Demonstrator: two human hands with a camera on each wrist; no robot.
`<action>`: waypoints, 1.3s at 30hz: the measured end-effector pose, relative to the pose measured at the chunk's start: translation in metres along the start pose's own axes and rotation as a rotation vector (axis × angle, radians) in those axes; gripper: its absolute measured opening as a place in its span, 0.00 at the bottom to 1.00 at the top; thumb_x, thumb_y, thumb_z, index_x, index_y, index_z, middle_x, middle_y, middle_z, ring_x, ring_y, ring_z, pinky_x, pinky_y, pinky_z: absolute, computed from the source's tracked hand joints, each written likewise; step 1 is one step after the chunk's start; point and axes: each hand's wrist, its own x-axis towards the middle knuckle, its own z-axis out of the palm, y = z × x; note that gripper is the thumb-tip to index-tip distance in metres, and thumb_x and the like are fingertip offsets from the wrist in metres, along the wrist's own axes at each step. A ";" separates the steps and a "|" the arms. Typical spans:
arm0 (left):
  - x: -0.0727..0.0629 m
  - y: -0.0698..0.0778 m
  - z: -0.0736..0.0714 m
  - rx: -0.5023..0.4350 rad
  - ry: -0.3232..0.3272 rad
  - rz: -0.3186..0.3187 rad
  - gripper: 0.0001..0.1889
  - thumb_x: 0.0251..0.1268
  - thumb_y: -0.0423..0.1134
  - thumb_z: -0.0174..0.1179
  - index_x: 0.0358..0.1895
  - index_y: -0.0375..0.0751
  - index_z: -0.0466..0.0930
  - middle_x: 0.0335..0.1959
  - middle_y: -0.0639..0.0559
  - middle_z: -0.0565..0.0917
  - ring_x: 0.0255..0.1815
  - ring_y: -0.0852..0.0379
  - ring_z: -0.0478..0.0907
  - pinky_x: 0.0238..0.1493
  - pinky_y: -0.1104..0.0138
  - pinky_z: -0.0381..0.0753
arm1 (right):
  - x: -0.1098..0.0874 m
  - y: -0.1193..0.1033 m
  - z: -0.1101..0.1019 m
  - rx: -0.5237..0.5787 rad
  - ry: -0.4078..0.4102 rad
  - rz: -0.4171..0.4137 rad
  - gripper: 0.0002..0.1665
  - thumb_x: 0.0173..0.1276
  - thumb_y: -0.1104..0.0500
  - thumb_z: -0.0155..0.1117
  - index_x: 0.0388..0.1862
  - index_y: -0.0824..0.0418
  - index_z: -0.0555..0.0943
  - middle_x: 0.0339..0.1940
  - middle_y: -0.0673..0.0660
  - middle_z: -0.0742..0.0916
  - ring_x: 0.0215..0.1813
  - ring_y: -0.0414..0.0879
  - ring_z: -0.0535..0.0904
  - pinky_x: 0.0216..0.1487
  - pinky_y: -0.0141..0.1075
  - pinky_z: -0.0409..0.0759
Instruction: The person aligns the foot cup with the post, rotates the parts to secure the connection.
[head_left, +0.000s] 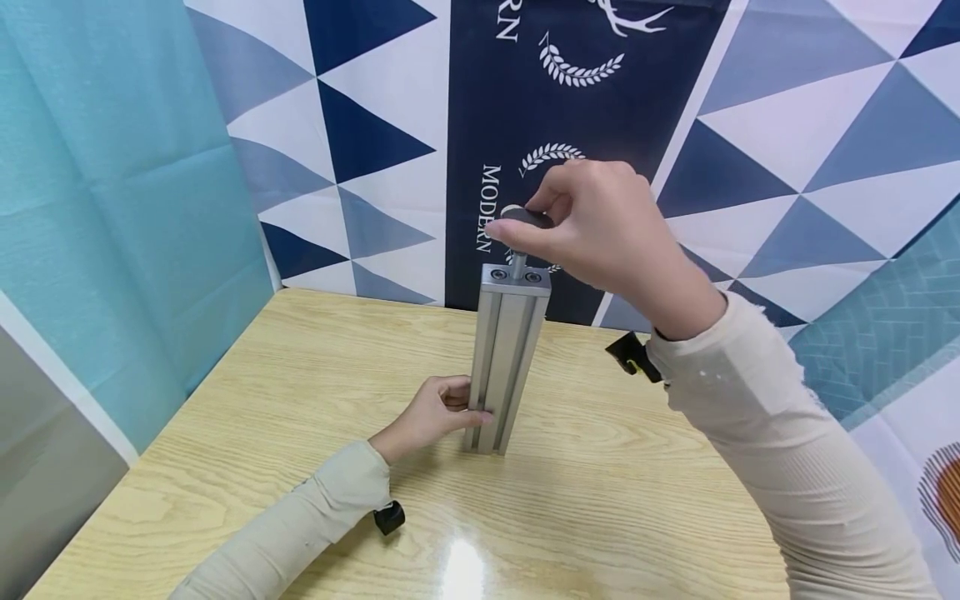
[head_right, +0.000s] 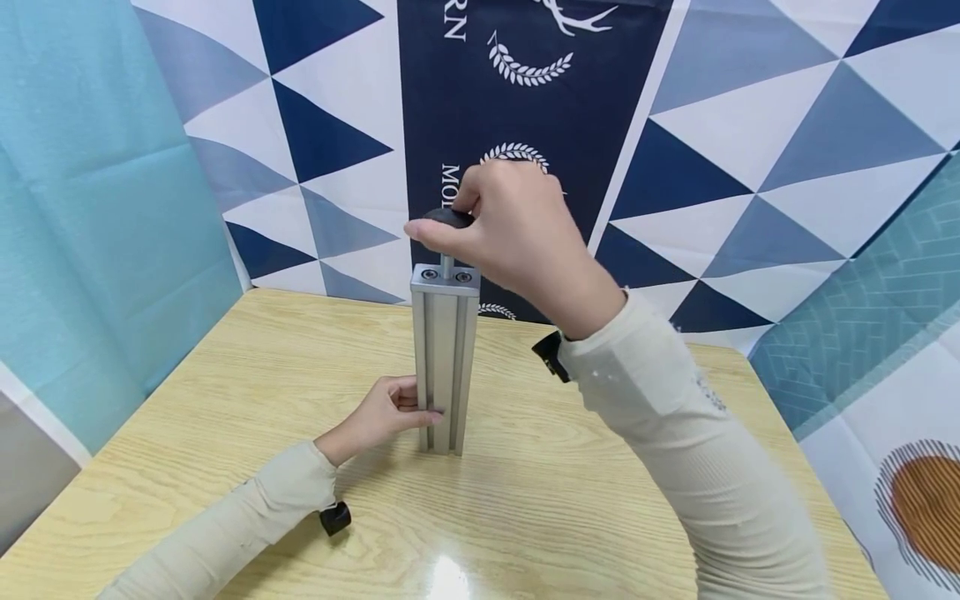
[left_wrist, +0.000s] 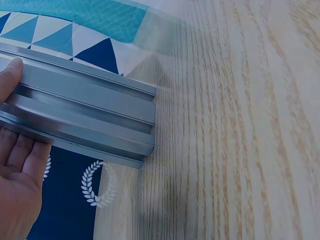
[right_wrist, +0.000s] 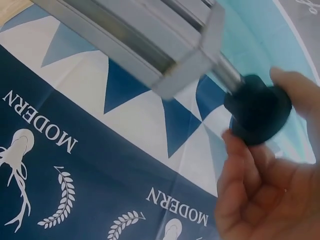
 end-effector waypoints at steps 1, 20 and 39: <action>0.000 0.000 0.000 -0.002 0.001 -0.001 0.22 0.57 0.33 0.69 0.56 0.34 0.78 0.45 0.40 0.85 0.45 0.54 0.84 0.48 0.63 0.83 | -0.001 -0.001 0.002 -0.004 0.023 0.011 0.29 0.58 0.38 0.68 0.35 0.64 0.86 0.30 0.58 0.86 0.35 0.49 0.80 0.39 0.44 0.77; -0.004 0.011 0.002 -0.022 -0.005 -0.036 0.22 0.58 0.28 0.66 0.57 0.30 0.76 0.46 0.38 0.85 0.46 0.55 0.83 0.49 0.63 0.82 | -0.004 -0.010 0.019 -0.072 0.132 0.137 0.32 0.59 0.33 0.60 0.23 0.63 0.74 0.17 0.56 0.78 0.21 0.51 0.72 0.21 0.40 0.67; -0.008 0.026 0.004 -0.006 -0.008 -0.030 0.22 0.59 0.30 0.66 0.57 0.30 0.77 0.46 0.38 0.85 0.46 0.55 0.83 0.49 0.64 0.82 | 0.006 0.014 -0.022 0.113 -0.493 -0.142 0.30 0.78 0.44 0.42 0.74 0.53 0.61 0.70 0.54 0.70 0.67 0.50 0.68 0.66 0.52 0.66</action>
